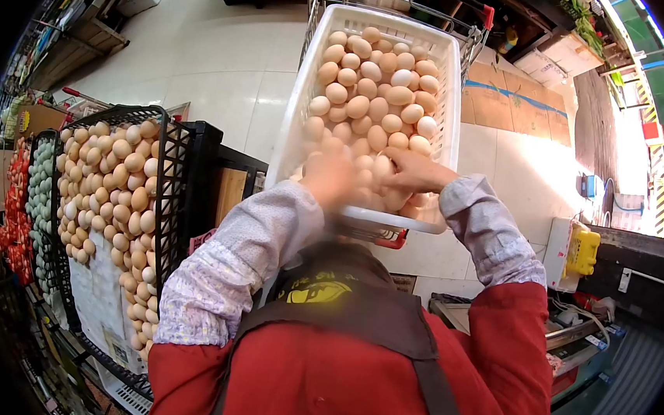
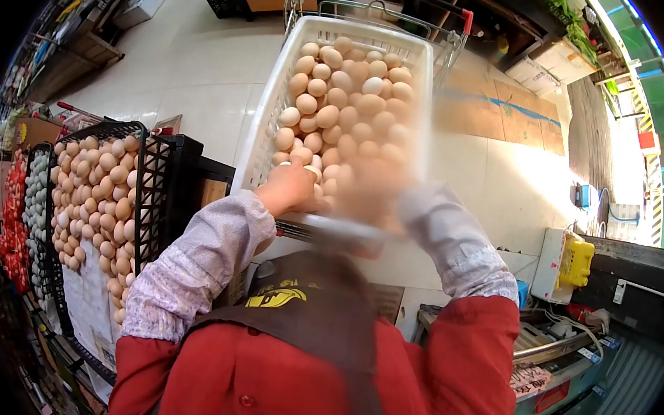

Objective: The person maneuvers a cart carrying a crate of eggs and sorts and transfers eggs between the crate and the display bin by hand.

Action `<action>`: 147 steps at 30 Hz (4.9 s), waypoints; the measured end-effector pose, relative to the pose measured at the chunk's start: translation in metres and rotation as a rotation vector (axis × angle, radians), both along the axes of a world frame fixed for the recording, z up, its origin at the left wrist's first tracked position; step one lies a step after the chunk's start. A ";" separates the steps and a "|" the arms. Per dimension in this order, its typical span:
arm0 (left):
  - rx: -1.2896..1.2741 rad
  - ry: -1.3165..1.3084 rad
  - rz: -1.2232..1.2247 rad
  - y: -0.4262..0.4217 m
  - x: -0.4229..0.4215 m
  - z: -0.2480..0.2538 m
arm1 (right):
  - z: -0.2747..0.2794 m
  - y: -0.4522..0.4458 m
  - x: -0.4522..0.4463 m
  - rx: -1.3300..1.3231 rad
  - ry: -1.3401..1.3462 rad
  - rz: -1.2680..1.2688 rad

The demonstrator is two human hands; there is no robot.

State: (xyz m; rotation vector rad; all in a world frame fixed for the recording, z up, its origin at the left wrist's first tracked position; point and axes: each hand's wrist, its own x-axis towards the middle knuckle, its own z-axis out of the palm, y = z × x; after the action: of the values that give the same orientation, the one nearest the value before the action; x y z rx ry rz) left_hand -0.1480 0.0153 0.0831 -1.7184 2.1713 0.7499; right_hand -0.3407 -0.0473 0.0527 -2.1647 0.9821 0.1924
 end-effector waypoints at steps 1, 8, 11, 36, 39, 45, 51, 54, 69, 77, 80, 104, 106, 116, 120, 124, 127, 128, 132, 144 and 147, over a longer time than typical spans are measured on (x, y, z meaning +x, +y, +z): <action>0.001 0.000 -0.002 -0.001 -0.005 -0.003 | -0.028 -0.010 -0.011 -0.004 -0.041 -0.062; 0.069 -0.080 0.026 -0.007 -0.027 -0.004 | -0.001 -0.026 -0.030 0.712 -0.470 -0.350; 0.114 -0.106 -0.022 -0.010 -0.032 -0.014 | 0.016 -0.033 -0.027 0.827 -0.512 -0.497; 0.158 0.004 -0.089 -0.002 -0.023 0.014 | -0.042 -0.040 -0.020 -0.369 0.273 0.357; 0.190 0.114 0.184 0.004 -0.026 0.012 | 0.010 -0.036 0.003 0.013 0.432 0.397; 0.023 0.219 0.064 -0.003 -0.032 -0.103 | 0.065 -0.036 0.031 0.298 0.595 0.314; 0.284 0.366 0.153 -0.015 -0.029 -0.106 | 0.065 -0.042 0.030 0.599 0.590 0.234; 0.317 0.471 0.196 -0.009 -0.007 -0.060 | 0.058 -0.043 0.026 0.661 0.591 0.243; -0.482 1.201 0.899 0.187 0.152 0.075 | 0.021 -0.087 0.025 0.959 0.644 0.125; -0.706 0.492 1.965 0.483 0.269 0.090 | 0.062 -0.127 0.011 0.896 -0.079 -0.237; -0.500 0.400 2.179 0.576 0.303 0.057 | 0.066 -0.153 0.037 0.853 -0.189 -0.144; -0.326 0.482 2.354 0.652 0.330 0.006 | 0.067 0.423 0.602 0.699 0.163 1.136; -0.411 0.343 2.231 0.646 0.323 0.021 | 0.053 0.439 0.618 0.729 0.200 1.175; -0.451 0.447 1.967 0.646 0.307 0.055 | 0.096 0.484 0.606 0.379 0.289 1.262; -0.519 0.433 1.997 0.642 0.289 0.046 | 0.104 0.484 0.597 0.615 0.295 1.243; -0.256 0.154 1.863 0.643 0.276 0.052 | 0.103 0.503 0.601 0.322 0.294 1.429; -0.234 0.024 1.776 0.643 0.261 0.050 | 0.066 0.526 0.608 0.293 0.160 1.401; -0.271 0.000 1.703 0.643 0.257 0.055 | 0.056 0.540 0.610 0.310 0.094 1.453; -0.347 -0.052 1.659 0.644 0.247 0.049 | 0.060 0.598 0.594 -0.103 -0.155 1.624; -0.152 -0.003 1.742 0.637 0.238 0.051 | 0.027 0.648 0.569 -0.762 -0.480 1.785; -0.334 0.022 1.776 0.647 0.240 0.054 | 0.051 0.640 0.562 -0.616 -0.349 1.722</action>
State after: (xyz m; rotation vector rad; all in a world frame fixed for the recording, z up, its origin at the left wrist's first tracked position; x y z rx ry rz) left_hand 0.0920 0.6621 0.1370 -3.5101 0.1635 0.5902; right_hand 0.2218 0.5928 0.1042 -2.8202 -1.3616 0.2843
